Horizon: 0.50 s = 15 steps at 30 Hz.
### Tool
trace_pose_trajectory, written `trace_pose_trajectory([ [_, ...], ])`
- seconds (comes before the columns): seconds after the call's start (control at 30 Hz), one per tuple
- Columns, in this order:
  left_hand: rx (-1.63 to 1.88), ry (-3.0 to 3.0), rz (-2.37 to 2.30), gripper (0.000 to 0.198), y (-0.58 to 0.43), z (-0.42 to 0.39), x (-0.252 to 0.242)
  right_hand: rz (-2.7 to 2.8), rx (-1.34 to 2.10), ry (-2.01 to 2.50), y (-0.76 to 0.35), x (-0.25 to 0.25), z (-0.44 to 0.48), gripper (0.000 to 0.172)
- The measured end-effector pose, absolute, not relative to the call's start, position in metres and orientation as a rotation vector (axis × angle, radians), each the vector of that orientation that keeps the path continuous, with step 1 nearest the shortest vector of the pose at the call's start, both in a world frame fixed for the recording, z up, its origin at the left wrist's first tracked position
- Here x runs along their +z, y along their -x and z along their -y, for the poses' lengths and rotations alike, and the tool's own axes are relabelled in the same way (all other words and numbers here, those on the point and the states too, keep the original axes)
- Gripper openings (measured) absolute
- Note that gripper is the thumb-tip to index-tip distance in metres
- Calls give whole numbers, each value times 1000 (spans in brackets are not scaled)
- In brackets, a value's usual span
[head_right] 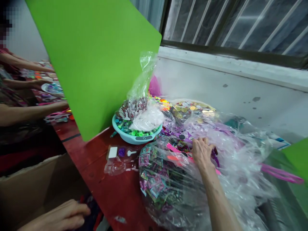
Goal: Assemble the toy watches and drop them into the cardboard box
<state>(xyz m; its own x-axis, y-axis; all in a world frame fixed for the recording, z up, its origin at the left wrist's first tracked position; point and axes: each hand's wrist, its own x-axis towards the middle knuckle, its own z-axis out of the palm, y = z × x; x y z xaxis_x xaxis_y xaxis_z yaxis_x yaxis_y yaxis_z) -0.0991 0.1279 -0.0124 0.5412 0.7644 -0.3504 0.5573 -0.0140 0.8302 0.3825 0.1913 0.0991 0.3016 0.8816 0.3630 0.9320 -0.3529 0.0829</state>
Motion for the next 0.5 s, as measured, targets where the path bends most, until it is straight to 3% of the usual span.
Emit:
trace_pose_trajectory([
  [0.1,186,-1417,-707,30,57,-130,58,1651,-635,2409,-375,113,-186,26],
  [0.2,312,-1196,-375,43,0,-137,94,1526,-740,2408,-365,130,-172,30],
  [0.37,590,-807,-298,43,-117,-154,92,1532,-777,2312,-327,150,-115,27],
  [0.5,571,-480,-377,42,-180,-161,84,1796,-815,2020,-294,138,-58,22],
])
